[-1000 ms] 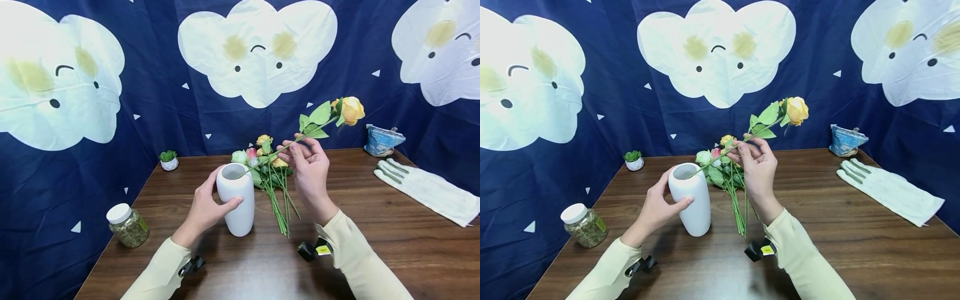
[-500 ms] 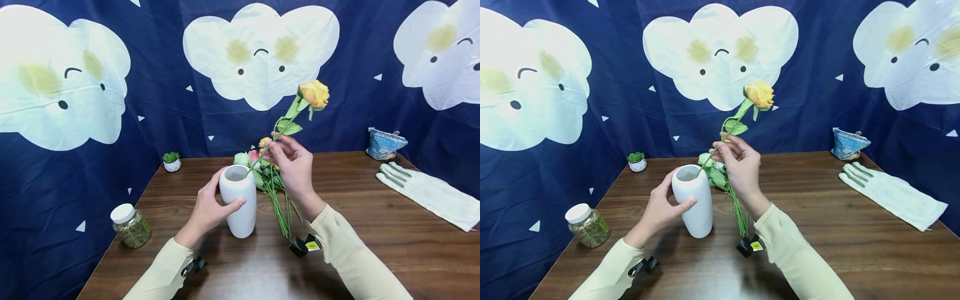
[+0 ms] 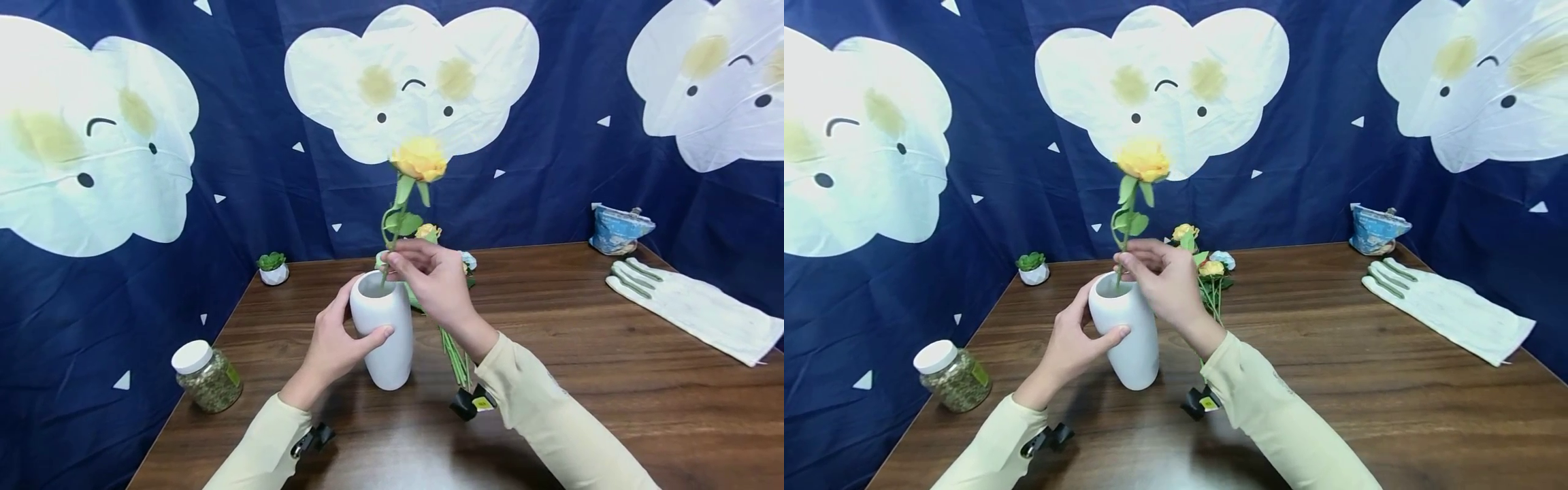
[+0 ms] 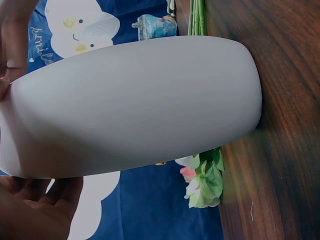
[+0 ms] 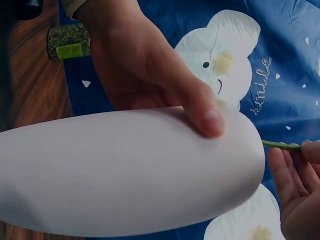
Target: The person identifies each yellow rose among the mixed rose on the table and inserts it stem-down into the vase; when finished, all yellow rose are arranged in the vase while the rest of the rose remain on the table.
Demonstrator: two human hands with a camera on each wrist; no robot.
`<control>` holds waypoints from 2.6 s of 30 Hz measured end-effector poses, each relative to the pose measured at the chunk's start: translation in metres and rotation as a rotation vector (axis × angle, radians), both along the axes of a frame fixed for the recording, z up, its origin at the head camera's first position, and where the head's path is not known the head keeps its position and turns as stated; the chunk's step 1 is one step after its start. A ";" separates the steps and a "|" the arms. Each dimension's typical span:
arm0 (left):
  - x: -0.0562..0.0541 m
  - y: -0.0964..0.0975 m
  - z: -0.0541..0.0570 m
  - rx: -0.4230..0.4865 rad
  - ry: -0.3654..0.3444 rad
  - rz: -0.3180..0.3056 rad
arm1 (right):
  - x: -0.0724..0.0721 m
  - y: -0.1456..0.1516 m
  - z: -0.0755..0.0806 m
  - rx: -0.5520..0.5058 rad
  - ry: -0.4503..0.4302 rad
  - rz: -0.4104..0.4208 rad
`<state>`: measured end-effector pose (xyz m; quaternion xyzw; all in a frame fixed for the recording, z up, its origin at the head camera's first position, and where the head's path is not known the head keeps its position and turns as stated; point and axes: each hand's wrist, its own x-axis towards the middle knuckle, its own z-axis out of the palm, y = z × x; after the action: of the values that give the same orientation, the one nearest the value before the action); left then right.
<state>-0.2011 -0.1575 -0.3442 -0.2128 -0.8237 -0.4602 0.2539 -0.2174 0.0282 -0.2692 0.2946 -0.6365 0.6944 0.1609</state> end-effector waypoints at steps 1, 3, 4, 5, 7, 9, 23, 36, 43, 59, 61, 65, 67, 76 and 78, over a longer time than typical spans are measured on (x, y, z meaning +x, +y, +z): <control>0.000 0.000 0.000 0.000 0.000 0.003 | 0.000 -0.002 0.000 0.025 0.012 0.007; 0.000 0.000 0.000 -0.002 0.000 0.006 | 0.001 -0.005 -0.001 0.092 0.039 0.008; 0.001 0.000 0.000 -0.004 -0.005 0.007 | 0.002 -0.007 -0.001 0.131 0.056 -0.004; 0.001 0.000 0.000 -0.006 -0.013 0.006 | 0.003 -0.009 -0.001 0.170 0.074 -0.019; 0.001 0.000 0.000 -0.010 -0.027 0.006 | 0.004 -0.011 -0.001 0.233 0.102 -0.049; 0.002 0.000 0.000 -0.015 -0.038 0.006 | 0.004 -0.012 -0.001 0.270 0.114 -0.072; 0.000 -0.002 -0.004 -0.027 0.028 0.005 | 0.005 0.003 -0.002 0.533 0.400 -0.206; 0.000 0.000 -0.001 -0.028 -0.016 0.016 | -0.033 0.097 -0.004 -0.009 -0.117 -0.157; -0.001 0.000 -0.001 -0.026 -0.016 0.007 | -0.044 0.110 -0.008 -0.082 -0.146 -0.103; -0.001 -0.001 0.000 -0.037 -0.032 0.005 | -0.067 0.112 -0.030 0.091 -0.295 -0.146; -0.001 -0.001 0.000 -0.039 -0.029 0.004 | -0.069 0.111 -0.033 0.096 -0.317 -0.143; -0.001 -0.001 0.000 -0.039 -0.025 0.005 | -0.075 0.106 -0.042 0.122 -0.355 -0.149; -0.002 -0.001 0.000 -0.038 -0.025 0.006 | -0.077 0.102 -0.048 0.138 -0.376 -0.141; 0.000 0.000 -0.001 -0.045 -0.025 0.019 | -0.088 0.088 -0.073 0.206 -0.476 -0.071; 0.000 0.000 -0.001 -0.044 -0.024 0.018 | -0.089 0.086 -0.076 0.211 -0.510 -0.051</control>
<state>-0.2014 -0.1578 -0.3451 -0.2054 -0.8386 -0.4421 0.2432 -0.3066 0.1141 -0.3455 0.1090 -0.7325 0.6718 -0.0187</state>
